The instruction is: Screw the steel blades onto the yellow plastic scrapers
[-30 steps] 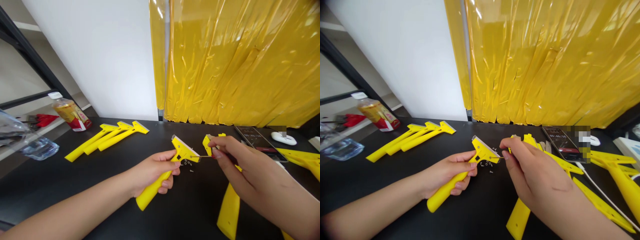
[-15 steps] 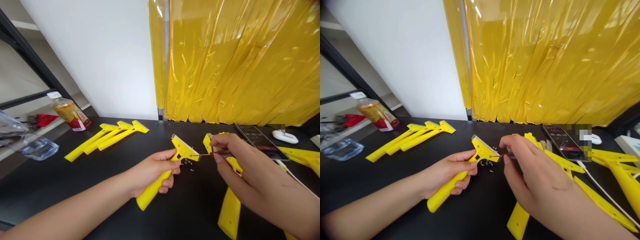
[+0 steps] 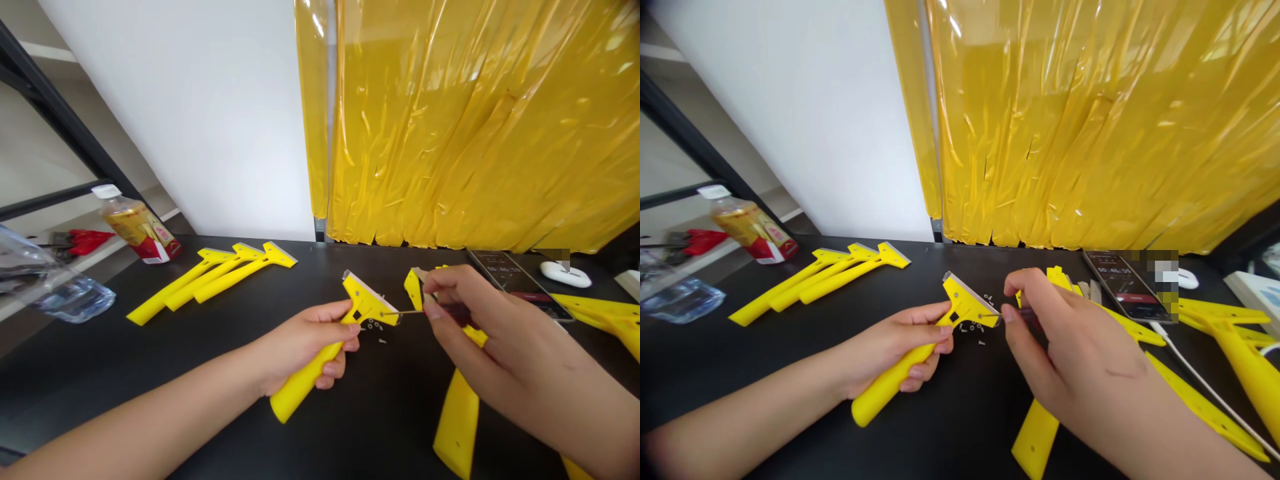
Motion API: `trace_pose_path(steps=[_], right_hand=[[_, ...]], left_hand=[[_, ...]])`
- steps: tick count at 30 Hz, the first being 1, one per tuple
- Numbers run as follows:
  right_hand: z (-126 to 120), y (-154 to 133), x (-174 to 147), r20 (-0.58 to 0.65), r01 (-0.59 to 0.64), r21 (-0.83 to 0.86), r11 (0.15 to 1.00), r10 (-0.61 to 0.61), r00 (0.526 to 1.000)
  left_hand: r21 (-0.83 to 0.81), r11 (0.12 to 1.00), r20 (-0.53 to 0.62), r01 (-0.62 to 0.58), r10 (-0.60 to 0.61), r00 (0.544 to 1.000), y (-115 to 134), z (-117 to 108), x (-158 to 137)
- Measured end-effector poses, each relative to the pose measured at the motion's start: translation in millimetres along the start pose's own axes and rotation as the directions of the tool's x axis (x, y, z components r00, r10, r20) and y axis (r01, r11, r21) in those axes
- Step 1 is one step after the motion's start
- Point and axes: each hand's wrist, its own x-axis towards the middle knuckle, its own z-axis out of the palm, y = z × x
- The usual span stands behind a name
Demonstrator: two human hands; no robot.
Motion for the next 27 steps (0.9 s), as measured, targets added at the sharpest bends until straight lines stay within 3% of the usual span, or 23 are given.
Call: trace_pose_path(steps=[13,17,21,27], right_hand=[[-3.0,3.8,-0.2,0.096,-0.134,0.026,0.991,0.131,0.987],[-1.2,5.1,-0.2,-0.003,-0.072,0.041,0.997,0.072,0.997],[1.4,4.3,2.5,-0.02,-0.069,0.026,0.997,0.07,0.997],[3.2,3.0,0.6,0.003,0.033,-0.014,0.999,-0.032,0.999]], left_hand=[[-0.011,1.0,-0.027,-0.002,0.002,1.0,0.3,-1.6,0.5],[-0.009,1.0,-0.021,-0.001,0.001,1.0,0.7,-0.6,-0.1],[-0.004,1.0,-0.004,-0.006,0.006,1.0,0.4,-0.4,-0.2],[0.003,1.0,-0.008,-0.014,0.014,1.0,-0.6,-1.2,0.2]])
